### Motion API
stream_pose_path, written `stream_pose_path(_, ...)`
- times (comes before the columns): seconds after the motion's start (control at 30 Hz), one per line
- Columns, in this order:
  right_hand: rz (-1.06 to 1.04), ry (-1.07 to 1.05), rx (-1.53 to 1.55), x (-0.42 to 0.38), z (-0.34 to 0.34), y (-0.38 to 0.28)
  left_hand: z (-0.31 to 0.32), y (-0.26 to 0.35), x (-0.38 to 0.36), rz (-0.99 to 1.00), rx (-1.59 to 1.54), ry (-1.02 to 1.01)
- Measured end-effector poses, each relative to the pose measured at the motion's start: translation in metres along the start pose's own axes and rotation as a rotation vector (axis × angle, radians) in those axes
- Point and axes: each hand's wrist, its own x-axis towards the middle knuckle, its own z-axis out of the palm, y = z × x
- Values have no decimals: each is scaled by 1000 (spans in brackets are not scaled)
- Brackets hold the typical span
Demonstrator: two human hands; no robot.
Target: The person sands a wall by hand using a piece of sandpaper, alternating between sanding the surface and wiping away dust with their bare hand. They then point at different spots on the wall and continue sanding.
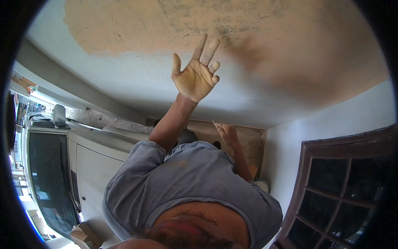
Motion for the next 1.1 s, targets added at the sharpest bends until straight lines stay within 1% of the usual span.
stream_pose_path(0.03, 8, 2, -18, -1, -1, -2, 2, 3, -1, 24, -95, -42)
stream_pose_path(0.07, 11, 3, -17, -1, -2, -4, -3, 7, -2, 3, -154, -111)
stream_pose_path(0.13, -41, 14, -38, 0, -3, -7, 0, 10, -6, 24, -162, -98)
stream_pose_path(0.2, -51, 12, -28, 2, -1, -2, 6, 14, -8, 44, -167, -88)
stream_pose_path(0.27, -58, 10, -22, 2, -2, -6, 13, 14, -10, 82, -133, -16)
stream_pose_path(0.3, -15, -3, -22, 1, -3, -8, 15, 15, -12, 83, -134, -16)
stream_pose_path(0.33, 28, -17, -22, 1, -3, -11, 17, 16, -13, 105, -110, 28)
stream_pose_path(0.37, 27, -18, -25, -1, -3, -13, 20, 16, -14, 127, -85, 71)
stream_pose_path(0.4, 31, -14, -39, -1, -3, -14, 24, 16, -15, 129, -85, 69)
stream_pose_path(0.47, 31, -11, -55, -1, -2, -13, 31, 16, -16, 159, 34, 179)
stream_pose_path(0.5, 6, -3, -51, 0, -1, -10, 27, 17, -17, 161, 34, 177)
stream_pose_path(0.57, -22, 3, -49, -1, -1, -11, 10, 21, -21, 130, -22, -44)
stream_pose_path(0.63, 55, -44, -122, -2, -2, -15, 3, 22, -26, 141, -8, -73)
stream_pose_path(0.67, 54, -46, -125, -2, -3, -17, 2, 22, -27, 149, 6, -98)
stream_pose_path(0.7, 61, -49, -110, -2, -3, -19, 2, 22, -29, 153, 6, -99)
stream_pose_path(0.77, 68, -54, -99, -2, 0, -15, 15, 19, -30, 184, -6, 78)
stream_pose_path(0.83, -111, 38, -66, -1, 7, -6, 16, 18, -31, 195, 11, 84)
stream_pose_path(0.87, -112, 37, -68, -2, 7, -7, 16, 18, -31, 203, 28, 93)
stream_pose_path(0.93, -7, -15, -6, -3, 5, -10, 15, 18, -31, 198, 19, 62)
stream_pose_path(0.97, -7, -16, -7, -3, 4, -10, 15, 19, -31, 191, 12, 33)
stream_pose_path(1.1, -15, -5, -49, -3, 4, -10, 13, 20, -35, 205, 4, 46)
